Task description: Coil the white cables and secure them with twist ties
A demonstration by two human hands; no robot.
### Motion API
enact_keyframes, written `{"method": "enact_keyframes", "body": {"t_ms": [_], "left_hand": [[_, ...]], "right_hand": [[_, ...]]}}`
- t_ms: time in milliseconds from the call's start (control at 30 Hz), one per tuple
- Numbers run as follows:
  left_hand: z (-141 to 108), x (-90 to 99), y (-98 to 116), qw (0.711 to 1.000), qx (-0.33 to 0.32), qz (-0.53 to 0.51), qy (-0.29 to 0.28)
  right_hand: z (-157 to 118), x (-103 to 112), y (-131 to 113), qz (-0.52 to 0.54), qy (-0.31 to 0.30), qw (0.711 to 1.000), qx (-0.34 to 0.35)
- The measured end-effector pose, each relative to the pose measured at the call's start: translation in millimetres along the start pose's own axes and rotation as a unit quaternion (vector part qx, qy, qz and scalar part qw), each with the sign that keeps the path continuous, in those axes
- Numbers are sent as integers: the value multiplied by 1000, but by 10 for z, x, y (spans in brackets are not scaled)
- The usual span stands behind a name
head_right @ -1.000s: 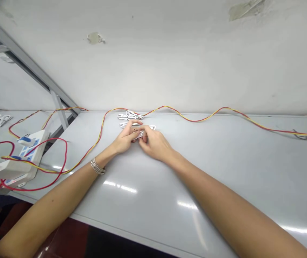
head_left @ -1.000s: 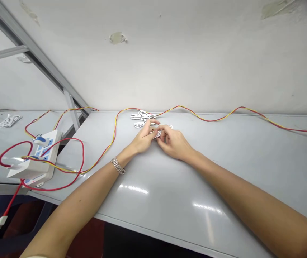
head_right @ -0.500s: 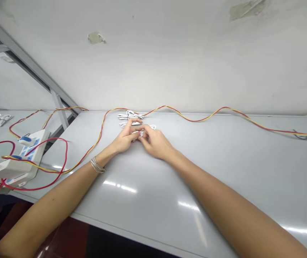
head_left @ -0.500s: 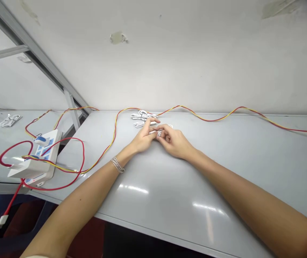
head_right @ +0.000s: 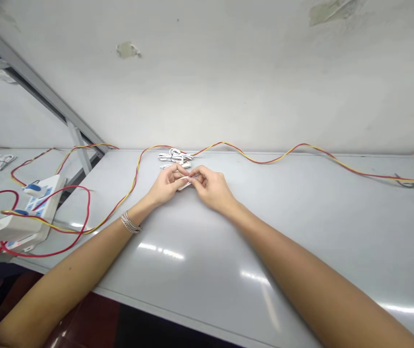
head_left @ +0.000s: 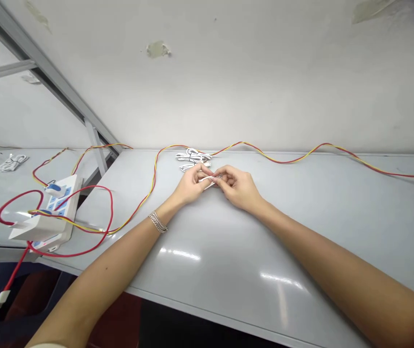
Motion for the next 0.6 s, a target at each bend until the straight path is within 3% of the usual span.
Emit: {"method": "enact_keyframes", "body": {"t_ms": [133, 267, 333, 600], "left_hand": [[4, 37, -1, 1000, 1, 0, 29], [4, 71, -14, 998, 13, -36, 52], [2, 71, -25, 997, 19, -60, 52], [10, 80, -48, 995, 24, -82, 46]], "right_hand": [[9, 34, 22, -9, 18, 1000, -7], [-13, 74, -110, -44, 50, 995, 77], [-36, 89, -164, -58, 66, 990, 110], [-65, 64, -213, -82, 59, 986, 131]]}}
Point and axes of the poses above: each hand's wrist, its own z-axis towards the middle knuckle, its own x-axis out of the back of the hand, y = z × x, the point moved 9 cm from there along z, towards the middle knuckle
